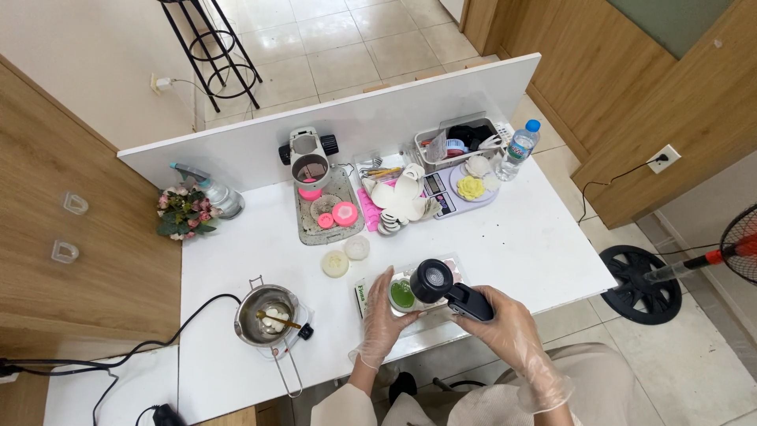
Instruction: Crafting a custom candle by melting wax, adding colorant, and preparing a heart-shaped mold.
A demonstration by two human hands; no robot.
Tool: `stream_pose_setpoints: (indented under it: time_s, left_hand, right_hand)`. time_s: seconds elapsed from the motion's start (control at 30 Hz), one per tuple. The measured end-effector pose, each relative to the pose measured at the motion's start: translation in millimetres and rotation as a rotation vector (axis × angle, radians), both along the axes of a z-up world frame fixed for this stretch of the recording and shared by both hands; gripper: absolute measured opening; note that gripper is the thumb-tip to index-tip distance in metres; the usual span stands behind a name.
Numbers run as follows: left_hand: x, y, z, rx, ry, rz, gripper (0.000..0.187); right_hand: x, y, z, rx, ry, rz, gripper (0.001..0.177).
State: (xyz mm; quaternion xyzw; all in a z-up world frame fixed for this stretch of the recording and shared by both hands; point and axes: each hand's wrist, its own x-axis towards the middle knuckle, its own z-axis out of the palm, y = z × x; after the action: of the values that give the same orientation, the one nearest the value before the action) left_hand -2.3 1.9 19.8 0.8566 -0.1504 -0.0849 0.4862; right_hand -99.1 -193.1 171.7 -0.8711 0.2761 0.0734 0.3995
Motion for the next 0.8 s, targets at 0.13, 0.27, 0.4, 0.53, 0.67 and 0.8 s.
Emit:
stream_pose_setpoints:
  time_s: [0.13,0.27,0.4,0.53,0.67,0.8]
  left_hand:
    - [0.3,-2.0,2.6,0.003,0.011,0.000,0.119]
    - [-0.3,-2.3,6.5,0.023,0.057,0.001,0.120]
    - [2.6,-1.6,-0.3,-0.037,-0.006,-0.022,0.119]
    - [2.2,-1.0,-4.6,-0.023,-0.019,-0.019,0.119]
    - [2.2,-1.4,-10.7,-0.021,-0.042,-0.021,0.117]
    - [1.9,-1.7,-8.8,-0.013,-0.064,-0.021,0.116]
  right_hand:
    - [-1.1,-1.4,-3.2,0.001,0.004,-0.017,0.052]
    - [-4.0,1.2,2.5,-0.002,0.007,-0.031,0.050]
    - [-7.1,1.9,4.4,-0.002,0.013,-0.066,0.049]
    - [-14.4,4.7,5.5,-0.001,-0.028,-0.088,0.049]
    - [-21.2,4.5,6.9,-0.012,-0.080,-0.088,0.050]
    - [-23.3,4.3,10.5,-0.048,-0.088,-0.088,0.052]
